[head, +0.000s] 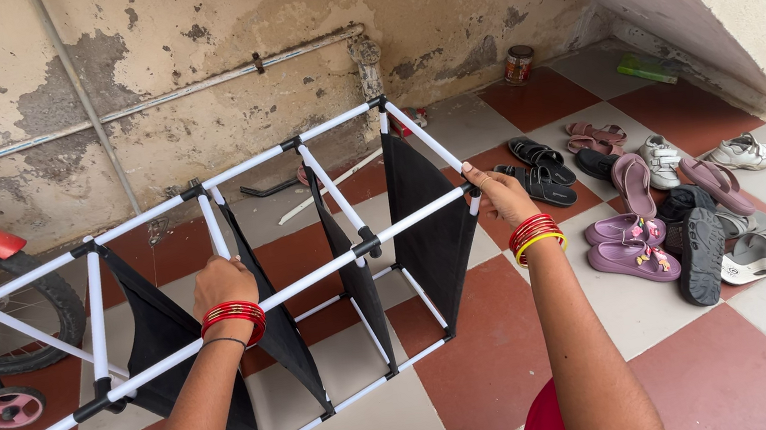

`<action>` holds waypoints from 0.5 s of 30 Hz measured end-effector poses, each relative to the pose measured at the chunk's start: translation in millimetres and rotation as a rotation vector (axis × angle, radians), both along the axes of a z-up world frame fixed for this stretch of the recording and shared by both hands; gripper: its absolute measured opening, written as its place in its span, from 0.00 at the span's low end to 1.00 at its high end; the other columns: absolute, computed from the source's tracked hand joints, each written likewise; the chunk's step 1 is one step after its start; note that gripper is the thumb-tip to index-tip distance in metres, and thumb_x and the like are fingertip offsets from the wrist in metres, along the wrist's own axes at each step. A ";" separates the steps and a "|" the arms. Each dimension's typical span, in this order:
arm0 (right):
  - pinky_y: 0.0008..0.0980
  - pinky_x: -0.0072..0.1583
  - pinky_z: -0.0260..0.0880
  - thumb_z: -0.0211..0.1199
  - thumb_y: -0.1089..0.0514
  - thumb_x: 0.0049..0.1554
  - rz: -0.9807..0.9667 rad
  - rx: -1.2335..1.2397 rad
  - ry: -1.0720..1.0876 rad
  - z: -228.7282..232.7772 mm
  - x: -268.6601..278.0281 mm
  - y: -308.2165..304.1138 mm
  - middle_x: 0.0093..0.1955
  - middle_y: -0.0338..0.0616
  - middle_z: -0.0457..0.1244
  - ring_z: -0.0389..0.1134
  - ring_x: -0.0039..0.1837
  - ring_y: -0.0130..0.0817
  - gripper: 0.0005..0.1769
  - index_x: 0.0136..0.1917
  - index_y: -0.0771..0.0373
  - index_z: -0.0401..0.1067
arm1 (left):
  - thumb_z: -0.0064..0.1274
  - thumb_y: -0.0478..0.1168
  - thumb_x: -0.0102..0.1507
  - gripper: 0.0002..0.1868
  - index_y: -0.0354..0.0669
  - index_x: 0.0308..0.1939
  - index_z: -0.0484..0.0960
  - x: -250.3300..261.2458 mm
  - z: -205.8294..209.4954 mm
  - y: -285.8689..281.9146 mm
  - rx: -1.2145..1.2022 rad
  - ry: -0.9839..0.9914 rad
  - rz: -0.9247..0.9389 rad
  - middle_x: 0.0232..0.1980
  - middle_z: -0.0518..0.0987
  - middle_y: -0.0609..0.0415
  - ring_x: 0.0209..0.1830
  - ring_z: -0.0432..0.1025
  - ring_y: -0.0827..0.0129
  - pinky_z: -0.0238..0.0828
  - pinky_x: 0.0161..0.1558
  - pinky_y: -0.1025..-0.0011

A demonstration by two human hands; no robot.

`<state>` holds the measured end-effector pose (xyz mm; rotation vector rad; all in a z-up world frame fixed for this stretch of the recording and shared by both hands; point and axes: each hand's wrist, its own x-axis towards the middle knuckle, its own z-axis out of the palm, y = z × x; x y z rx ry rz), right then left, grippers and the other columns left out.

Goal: The person assembles a shoe rack by connecting plastic pipes and joints to attach the side frame and secure the fabric shelves by hand.

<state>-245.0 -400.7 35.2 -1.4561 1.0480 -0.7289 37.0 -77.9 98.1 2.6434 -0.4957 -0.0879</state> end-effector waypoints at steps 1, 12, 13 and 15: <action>0.23 0.38 0.59 0.66 0.26 0.54 0.005 -0.009 0.007 -2.7 0.3 1.4 0.33 0.40 0.59 0.59 0.35 0.27 0.39 0.54 0.65 0.79 | 0.42 0.48 0.73 0.19 0.37 0.47 0.83 -0.5 -1.1 -0.4 -0.012 0.002 0.002 0.38 0.84 0.43 0.37 0.83 0.53 0.82 0.34 0.59; 0.21 0.43 0.72 0.64 0.30 0.54 0.075 0.054 -0.098 -2.2 -1.1 7.2 0.35 0.40 0.67 0.66 0.36 0.24 0.33 0.47 0.64 0.81 | 0.44 0.47 0.73 0.19 0.36 0.46 0.84 11.3 -3.4 -1.8 -0.051 0.061 -0.019 0.38 0.85 0.40 0.38 0.82 0.51 0.82 0.37 0.58; 0.22 0.43 0.72 0.66 0.30 0.53 0.074 0.064 -0.117 -2.6 -1.7 6.4 0.36 0.41 0.68 0.66 0.36 0.24 0.33 0.47 0.65 0.80 | 0.44 0.47 0.73 0.18 0.36 0.47 0.84 11.6 -4.2 -2.0 -0.058 0.061 -0.014 0.38 0.84 0.40 0.38 0.82 0.51 0.82 0.38 0.57; 0.23 0.43 0.71 0.68 0.31 0.52 0.075 0.077 -0.135 -4.3 -2.8 5.6 0.37 0.42 0.69 0.66 0.37 0.24 0.33 0.48 0.66 0.79 | 0.45 0.47 0.73 0.18 0.36 0.46 0.84 13.1 -5.4 -2.8 -0.078 0.064 -0.013 0.39 0.84 0.40 0.39 0.82 0.51 0.82 0.39 0.57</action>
